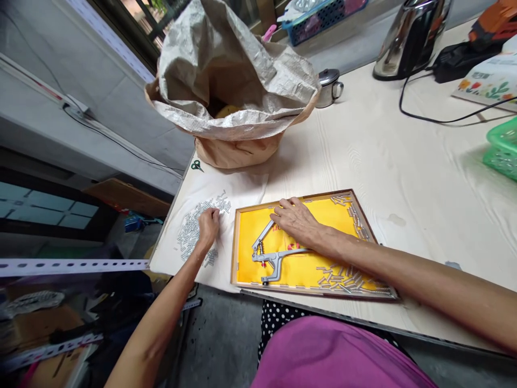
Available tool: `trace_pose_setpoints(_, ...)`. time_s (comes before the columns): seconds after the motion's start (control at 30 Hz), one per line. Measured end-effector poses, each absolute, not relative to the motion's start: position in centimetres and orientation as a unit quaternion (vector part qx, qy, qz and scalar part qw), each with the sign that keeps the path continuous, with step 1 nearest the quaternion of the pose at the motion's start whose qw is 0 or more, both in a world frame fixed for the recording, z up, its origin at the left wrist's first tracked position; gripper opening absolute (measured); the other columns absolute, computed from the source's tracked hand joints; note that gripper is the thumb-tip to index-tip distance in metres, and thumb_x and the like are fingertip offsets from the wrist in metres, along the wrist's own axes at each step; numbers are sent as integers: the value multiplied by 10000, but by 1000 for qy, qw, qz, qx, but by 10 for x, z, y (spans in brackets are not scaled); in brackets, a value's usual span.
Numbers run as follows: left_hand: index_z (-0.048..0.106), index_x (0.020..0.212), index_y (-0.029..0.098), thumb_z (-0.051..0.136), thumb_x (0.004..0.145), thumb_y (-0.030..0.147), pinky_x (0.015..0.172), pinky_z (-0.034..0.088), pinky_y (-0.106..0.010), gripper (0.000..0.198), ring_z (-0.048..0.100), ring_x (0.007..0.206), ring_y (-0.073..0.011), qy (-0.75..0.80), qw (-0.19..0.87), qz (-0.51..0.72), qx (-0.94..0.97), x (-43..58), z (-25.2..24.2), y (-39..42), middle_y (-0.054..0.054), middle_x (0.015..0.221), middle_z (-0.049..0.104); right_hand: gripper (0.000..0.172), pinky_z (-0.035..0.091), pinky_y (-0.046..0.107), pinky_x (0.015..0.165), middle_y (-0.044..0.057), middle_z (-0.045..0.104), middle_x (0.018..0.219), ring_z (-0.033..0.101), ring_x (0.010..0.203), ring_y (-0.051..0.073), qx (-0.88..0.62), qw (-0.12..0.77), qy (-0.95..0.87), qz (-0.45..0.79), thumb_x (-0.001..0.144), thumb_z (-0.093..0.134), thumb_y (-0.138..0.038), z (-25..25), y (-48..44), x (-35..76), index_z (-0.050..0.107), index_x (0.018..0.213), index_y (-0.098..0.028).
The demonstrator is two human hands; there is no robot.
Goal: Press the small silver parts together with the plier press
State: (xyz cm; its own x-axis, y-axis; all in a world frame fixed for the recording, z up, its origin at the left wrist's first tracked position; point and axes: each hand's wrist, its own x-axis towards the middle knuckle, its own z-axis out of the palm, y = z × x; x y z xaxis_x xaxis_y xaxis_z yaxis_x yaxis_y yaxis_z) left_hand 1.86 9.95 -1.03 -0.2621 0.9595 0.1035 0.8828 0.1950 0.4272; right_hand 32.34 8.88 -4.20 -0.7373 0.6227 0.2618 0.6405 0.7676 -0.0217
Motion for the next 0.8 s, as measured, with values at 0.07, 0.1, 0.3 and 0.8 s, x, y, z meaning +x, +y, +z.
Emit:
trace_pose_setpoints(0.07,684,854,130,461,901,187,745,426,-298,235,591,786,-200,780,79,222,579,14,-8,100,-75,835,680,156,254,371,775,61,632,860,483,921,236,-340,121,-932,-38,937,515,-133,-46,92,326,651,973,-200)
trace_pose_setpoints(0.1,691,859,130,476,899,194,741,430,-296,228,598,785,-200,780,75,212,584,13,-8,100,-75,842,687,156,248,372,775,63,627,864,480,913,234,-340,119,-932,-41,934,514,-130,-48,94,326,649,961,-201)
trace_pose_setpoints(0.3,724,896,172,494,921,233,771,424,-308,239,591,900,-218,743,41,70,664,16,-14,96,-84,965,649,166,237,382,803,43,590,833,448,853,218,-319,142,-936,-53,948,465,-117,-52,94,329,596,901,-208)
trace_pose_setpoints(0.8,739,841,155,702,739,431,591,491,-252,296,606,605,-149,695,391,237,556,85,28,4,-43,726,712,253,244,385,826,47,590,864,424,818,204,-311,146,-939,-28,1031,330,-188,-26,73,360,561,927,-189)
